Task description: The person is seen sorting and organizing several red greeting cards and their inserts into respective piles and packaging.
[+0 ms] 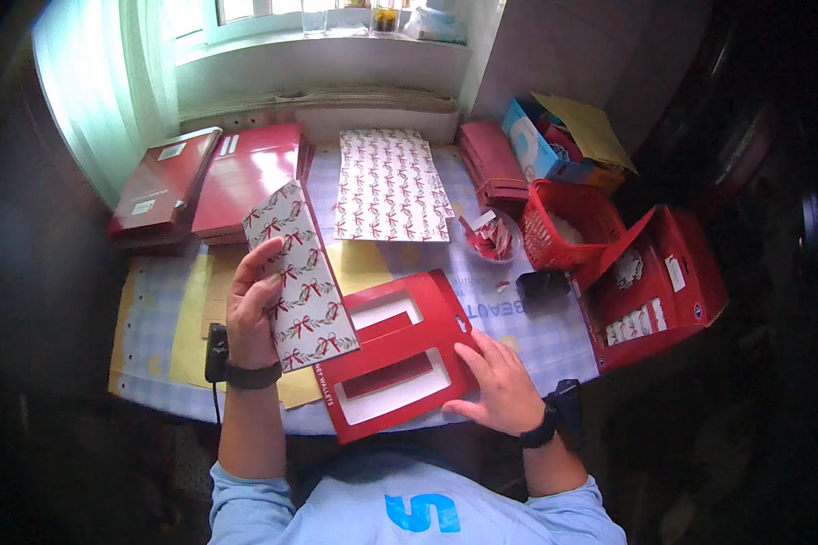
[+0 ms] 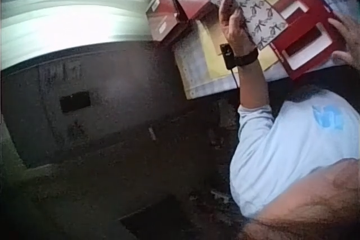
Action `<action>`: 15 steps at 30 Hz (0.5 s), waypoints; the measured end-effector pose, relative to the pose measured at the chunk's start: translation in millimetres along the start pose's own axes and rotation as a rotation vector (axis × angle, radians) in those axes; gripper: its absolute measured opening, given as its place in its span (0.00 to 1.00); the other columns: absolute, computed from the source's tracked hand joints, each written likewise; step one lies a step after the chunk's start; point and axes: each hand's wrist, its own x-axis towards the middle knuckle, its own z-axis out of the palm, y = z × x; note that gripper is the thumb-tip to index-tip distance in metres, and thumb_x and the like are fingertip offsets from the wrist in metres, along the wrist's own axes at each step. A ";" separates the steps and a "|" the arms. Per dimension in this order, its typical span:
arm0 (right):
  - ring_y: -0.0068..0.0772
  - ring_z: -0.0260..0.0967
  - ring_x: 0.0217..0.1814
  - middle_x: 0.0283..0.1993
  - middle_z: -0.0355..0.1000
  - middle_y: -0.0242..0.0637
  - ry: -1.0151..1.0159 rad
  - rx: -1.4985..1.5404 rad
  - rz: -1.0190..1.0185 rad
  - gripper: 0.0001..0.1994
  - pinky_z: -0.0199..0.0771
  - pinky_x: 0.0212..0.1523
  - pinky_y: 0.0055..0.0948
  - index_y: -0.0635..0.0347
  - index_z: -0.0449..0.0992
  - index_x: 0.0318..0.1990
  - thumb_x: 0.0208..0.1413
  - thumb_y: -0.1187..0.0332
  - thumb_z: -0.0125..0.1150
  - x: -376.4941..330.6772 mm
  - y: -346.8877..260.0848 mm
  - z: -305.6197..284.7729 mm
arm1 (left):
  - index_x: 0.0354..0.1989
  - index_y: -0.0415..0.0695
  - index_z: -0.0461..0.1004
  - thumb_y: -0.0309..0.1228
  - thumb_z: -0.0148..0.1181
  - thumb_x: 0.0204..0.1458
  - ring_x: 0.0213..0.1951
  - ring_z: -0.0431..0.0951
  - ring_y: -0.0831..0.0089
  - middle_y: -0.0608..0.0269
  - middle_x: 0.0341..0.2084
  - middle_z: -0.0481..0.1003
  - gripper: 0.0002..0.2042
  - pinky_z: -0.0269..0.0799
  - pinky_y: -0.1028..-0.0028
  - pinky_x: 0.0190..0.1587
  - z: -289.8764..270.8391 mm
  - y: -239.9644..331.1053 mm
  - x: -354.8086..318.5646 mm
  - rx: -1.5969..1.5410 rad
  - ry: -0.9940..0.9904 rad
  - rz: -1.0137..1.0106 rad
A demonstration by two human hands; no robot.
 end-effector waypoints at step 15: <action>0.44 0.66 0.44 0.40 0.68 0.43 0.093 0.153 0.060 0.22 0.65 0.49 0.38 0.61 0.74 0.43 0.37 0.69 0.72 -9.5 -6.7 26.8 | 0.53 0.37 0.66 0.17 0.42 0.52 0.42 0.78 0.66 0.48 0.44 0.73 0.18 0.78 0.69 0.44 -65.4 53.6 -41.8 -0.158 0.180 0.168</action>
